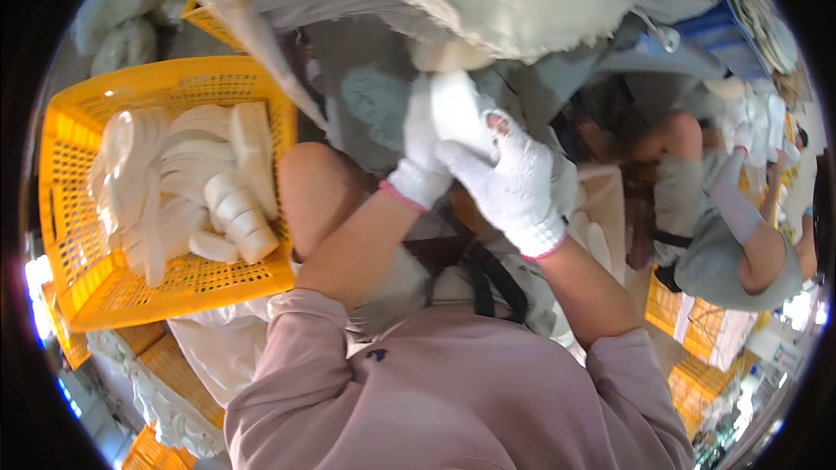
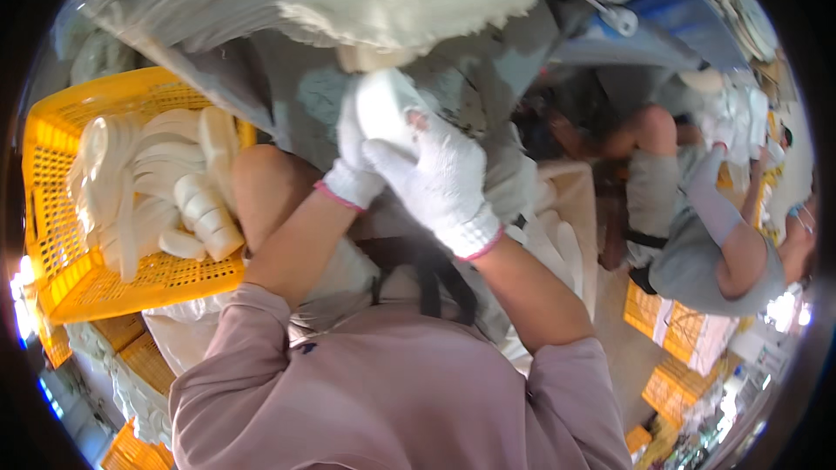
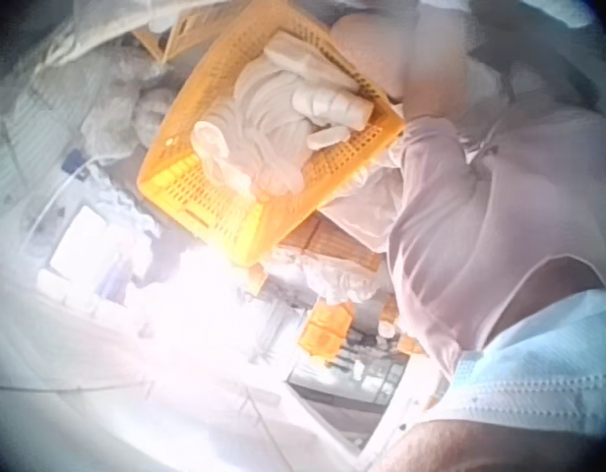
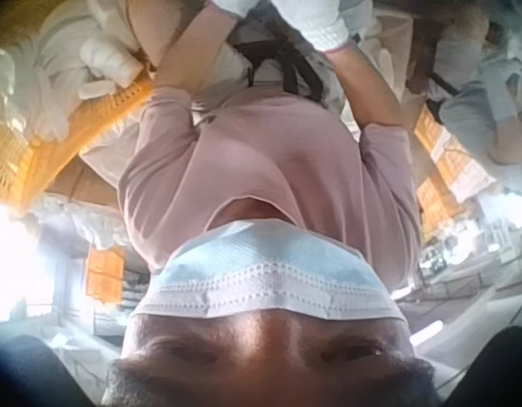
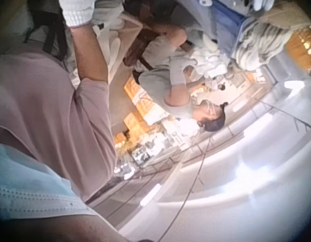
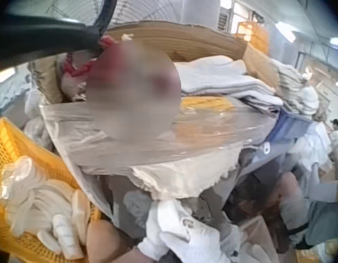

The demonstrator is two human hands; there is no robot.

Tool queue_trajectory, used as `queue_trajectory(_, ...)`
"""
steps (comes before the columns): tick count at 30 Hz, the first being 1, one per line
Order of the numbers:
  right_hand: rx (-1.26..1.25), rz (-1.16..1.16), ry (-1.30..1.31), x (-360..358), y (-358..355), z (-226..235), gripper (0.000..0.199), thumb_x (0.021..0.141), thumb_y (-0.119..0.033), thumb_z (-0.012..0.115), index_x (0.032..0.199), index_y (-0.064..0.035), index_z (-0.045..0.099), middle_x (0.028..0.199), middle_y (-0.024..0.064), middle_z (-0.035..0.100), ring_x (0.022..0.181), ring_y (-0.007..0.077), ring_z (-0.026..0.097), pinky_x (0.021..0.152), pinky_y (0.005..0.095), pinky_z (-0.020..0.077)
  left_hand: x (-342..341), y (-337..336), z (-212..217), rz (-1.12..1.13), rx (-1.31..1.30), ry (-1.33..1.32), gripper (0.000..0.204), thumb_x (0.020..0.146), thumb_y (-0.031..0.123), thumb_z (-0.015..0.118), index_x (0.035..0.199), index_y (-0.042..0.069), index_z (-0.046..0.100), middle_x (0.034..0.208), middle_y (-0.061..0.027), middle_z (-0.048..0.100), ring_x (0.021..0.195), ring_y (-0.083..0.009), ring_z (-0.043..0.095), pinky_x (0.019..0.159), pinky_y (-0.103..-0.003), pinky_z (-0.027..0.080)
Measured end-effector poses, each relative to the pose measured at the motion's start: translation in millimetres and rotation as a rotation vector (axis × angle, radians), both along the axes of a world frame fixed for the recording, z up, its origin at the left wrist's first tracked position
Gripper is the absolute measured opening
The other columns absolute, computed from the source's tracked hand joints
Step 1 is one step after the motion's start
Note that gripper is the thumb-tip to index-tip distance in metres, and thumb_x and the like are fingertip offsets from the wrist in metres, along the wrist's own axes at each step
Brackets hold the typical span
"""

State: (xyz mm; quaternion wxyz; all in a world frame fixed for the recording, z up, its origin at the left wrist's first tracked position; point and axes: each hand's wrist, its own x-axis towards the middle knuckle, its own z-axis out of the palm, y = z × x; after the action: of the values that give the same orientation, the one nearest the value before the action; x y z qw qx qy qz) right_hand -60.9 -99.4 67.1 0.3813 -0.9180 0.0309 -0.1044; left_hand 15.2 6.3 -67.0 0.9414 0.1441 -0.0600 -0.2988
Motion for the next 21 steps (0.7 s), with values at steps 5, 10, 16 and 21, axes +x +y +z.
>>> queue_trajectory(5, 0.144, 0.196, 0.156, -9, -7, 42, 0.045, 0.087, -0.022, 0.083, 0.123, 0.0013, 0.068, 0.108, 0.0230, 0.074, 0.095, 0.0361, 0.073, 0.085, 0.0419, 0.0581, -2, 1, 17, 0.081, 0.012, 0.030, 0.066, 0.112, 0.064, 0.037, 0.129, 0.007, 0.065, 0.109, -0.0110, 0.074, 0.101, -0.0323, 0.072, 0.095, -0.046, 0.059)
queue_trajectory(10, -0.374, 0.173, 0.281, -56, 20, 60, 0.048, 0.085, -0.014, 0.070, 0.132, -0.0033, 0.063, 0.108, 0.0209, 0.068, 0.092, 0.0436, 0.062, 0.087, 0.0506, 0.0549, 15, -12, 21, 0.047, 0.193, 0.618, 0.086, 0.097, 0.087, 0.036, 0.133, 0.014, 0.060, 0.122, -0.0139, 0.069, 0.108, -0.0335, 0.067, 0.093, -0.048, 0.056)
queue_trajectory(16, -0.360, 0.278, 0.090, 7, 5, 43, 0.019, 0.081, -0.016, 0.073, 0.096, -0.0056, 0.072, 0.080, 0.0216, 0.068, 0.079, 0.0444, 0.070, 0.070, 0.0521, 0.0569, 51, -18, 8, 0.098, -0.102, 0.582, 0.093, 0.092, 0.093, 0.044, 0.146, 0.019, 0.061, 0.136, -0.0099, 0.067, 0.113, -0.0344, 0.062, 0.100, -0.048, 0.052)
queue_trajectory(21, -0.602, 0.394, 0.106, 11, -6, 48, 0.022, 0.081, -0.018, 0.071, 0.098, -0.0047, 0.072, 0.081, 0.0209, 0.069, 0.078, 0.0425, 0.071, 0.068, 0.0514, 0.0574, 39, -35, -11, 0.160, 0.138, 0.170, 0.073, 0.097, 0.064, 0.048, 0.144, 0.009, 0.061, 0.147, -0.0182, 0.062, 0.129, -0.0379, 0.058, 0.111, -0.050, 0.047)
